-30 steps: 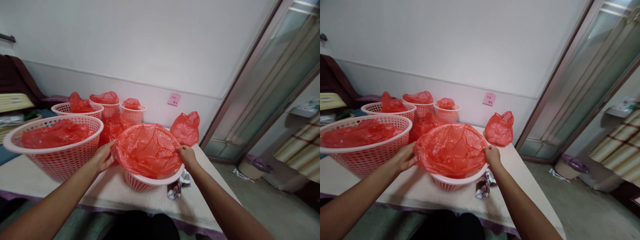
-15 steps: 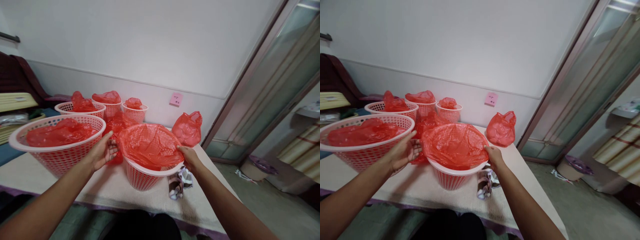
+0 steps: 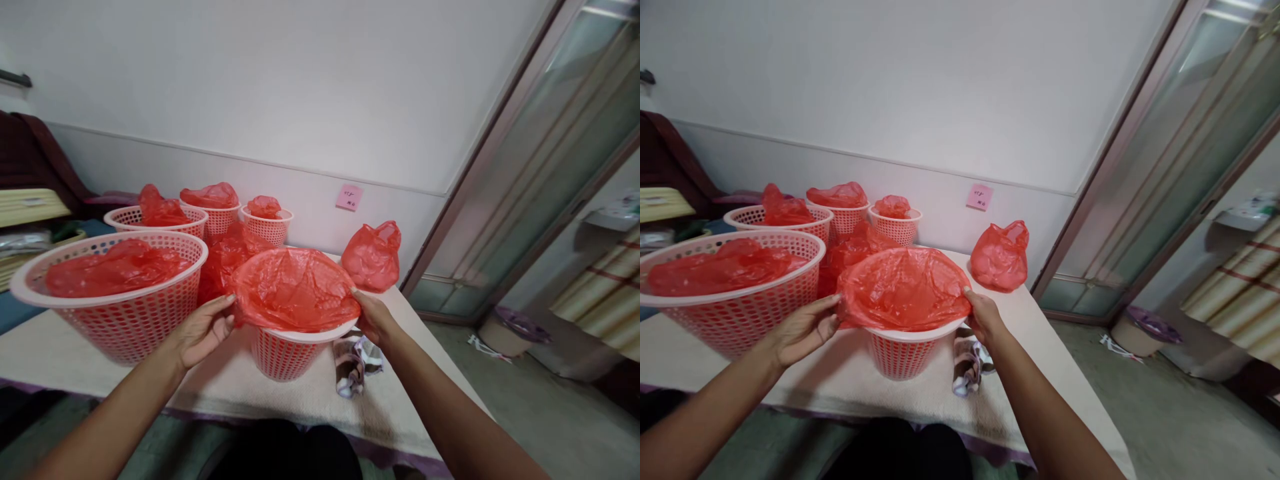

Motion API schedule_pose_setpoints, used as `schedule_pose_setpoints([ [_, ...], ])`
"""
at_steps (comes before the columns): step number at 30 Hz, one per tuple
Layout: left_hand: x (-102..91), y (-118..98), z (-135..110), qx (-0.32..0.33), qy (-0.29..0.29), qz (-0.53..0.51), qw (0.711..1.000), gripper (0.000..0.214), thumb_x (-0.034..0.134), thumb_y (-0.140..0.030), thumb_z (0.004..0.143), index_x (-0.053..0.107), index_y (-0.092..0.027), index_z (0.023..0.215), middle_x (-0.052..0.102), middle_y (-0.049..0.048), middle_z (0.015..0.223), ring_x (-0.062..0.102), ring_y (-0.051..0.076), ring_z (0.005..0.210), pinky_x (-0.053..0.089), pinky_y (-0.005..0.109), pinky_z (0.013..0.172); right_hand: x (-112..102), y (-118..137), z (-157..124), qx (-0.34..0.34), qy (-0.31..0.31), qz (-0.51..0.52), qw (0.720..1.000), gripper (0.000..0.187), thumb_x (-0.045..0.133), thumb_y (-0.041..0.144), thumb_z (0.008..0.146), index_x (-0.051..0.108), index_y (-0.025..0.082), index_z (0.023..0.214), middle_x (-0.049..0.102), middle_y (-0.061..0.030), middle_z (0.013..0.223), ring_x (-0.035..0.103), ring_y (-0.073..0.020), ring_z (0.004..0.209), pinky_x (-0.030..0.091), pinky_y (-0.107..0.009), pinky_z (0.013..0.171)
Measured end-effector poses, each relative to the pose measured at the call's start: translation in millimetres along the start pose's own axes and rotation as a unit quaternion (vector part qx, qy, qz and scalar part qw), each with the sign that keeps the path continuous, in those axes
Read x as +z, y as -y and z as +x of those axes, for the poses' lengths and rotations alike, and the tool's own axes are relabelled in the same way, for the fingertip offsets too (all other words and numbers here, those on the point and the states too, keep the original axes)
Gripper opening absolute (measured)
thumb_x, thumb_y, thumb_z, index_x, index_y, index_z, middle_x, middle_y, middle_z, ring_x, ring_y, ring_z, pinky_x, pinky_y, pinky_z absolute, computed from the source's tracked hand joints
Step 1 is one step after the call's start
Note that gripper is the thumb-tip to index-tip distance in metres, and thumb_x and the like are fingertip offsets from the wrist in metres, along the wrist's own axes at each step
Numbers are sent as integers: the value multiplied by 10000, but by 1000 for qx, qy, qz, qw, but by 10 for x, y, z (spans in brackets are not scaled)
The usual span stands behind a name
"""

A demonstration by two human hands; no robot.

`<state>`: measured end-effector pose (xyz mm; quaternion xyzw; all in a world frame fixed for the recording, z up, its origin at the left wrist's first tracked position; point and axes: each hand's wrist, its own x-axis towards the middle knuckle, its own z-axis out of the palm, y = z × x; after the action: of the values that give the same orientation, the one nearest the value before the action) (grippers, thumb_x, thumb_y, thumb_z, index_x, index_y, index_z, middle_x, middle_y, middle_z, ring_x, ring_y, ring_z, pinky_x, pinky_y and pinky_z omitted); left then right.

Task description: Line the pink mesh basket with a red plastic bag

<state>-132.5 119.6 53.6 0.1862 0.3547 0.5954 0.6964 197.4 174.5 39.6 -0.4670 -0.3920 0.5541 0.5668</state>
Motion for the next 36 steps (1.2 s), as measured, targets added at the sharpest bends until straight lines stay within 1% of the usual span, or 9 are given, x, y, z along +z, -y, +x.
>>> schedule_pose_setpoints([
  [2,-24,49,6,12,6,-10,1000,224,474,45,868,660,-78,875,715,59,773,688,110,610,606,192,558,20,21,-44,20,0,44,999,97,652,241,827,666,147,843,737,-59,814,683,-149,676,583,-254,624],
  [5,-33,102,26,26,8,-27,999,253,461,68,860,659,-87,839,713,47,748,678,91,586,594,165,546,26,24,-108,29,0,101,994,46,639,189,843,667,162,868,735,-25,828,678,-119,706,583,-213,659],
  [10,-14,140,28,35,6,-40,999,285,447,81,847,666,-94,796,708,49,714,675,92,574,598,168,562,-19,-41,-189,47,17,167,985,51,639,195,852,662,168,889,732,-37,875,682,-129,736,587,-222,661],
  [12,-11,144,29,38,6,-43,998,280,453,77,841,668,-98,808,715,53,735,682,102,591,609,189,582,-33,-72,-213,59,27,202,977,36,655,190,838,654,176,871,728,-38,866,679,-129,712,579,-219,636],
  [14,-10,145,35,40,6,-46,998,273,451,72,844,663,-98,821,719,56,752,687,109,601,615,202,588,-36,-101,-240,69,38,229,970,22,664,178,827,643,177,834,717,-24,805,652,-114,625,557,-206,570],
  [20,4,137,36,41,6,-53,998,276,419,59,875,644,-95,834,701,37,705,666,90,548,593,178,537,-23,-151,-331,75,34,246,966,63,647,181,843,627,162,787,657,7,657,546,-71,476,499,-174,477],
  [25,-9,152,54,41,9,-55,998,256,434,54,869,639,-94,830,699,35,708,659,91,541,592,185,533,-54,-140,-383,82,29,234,968,87,660,183,833,632,141,762,612,0,557,549,-94,453,499,-190,459],
  [29,-25,167,74,44,19,-60,997,265,419,44,880,636,-101,836,695,32,711,654,92,548,592,194,536,-62,-184,-437,70,40,251,965,75,698,166,786,628,162,759,626,18,587,549,-75,479,507,-172,509],
  [36,-24,165,62,42,21,-56,997,260,429,40,873,639,-111,841,690,30,708,650,90,551,584,185,540,-30,-407,-457,100,63,251,961,63,678,104,747,635,144,726,646,-1,615,583,-89,526,520,-178,531],
])
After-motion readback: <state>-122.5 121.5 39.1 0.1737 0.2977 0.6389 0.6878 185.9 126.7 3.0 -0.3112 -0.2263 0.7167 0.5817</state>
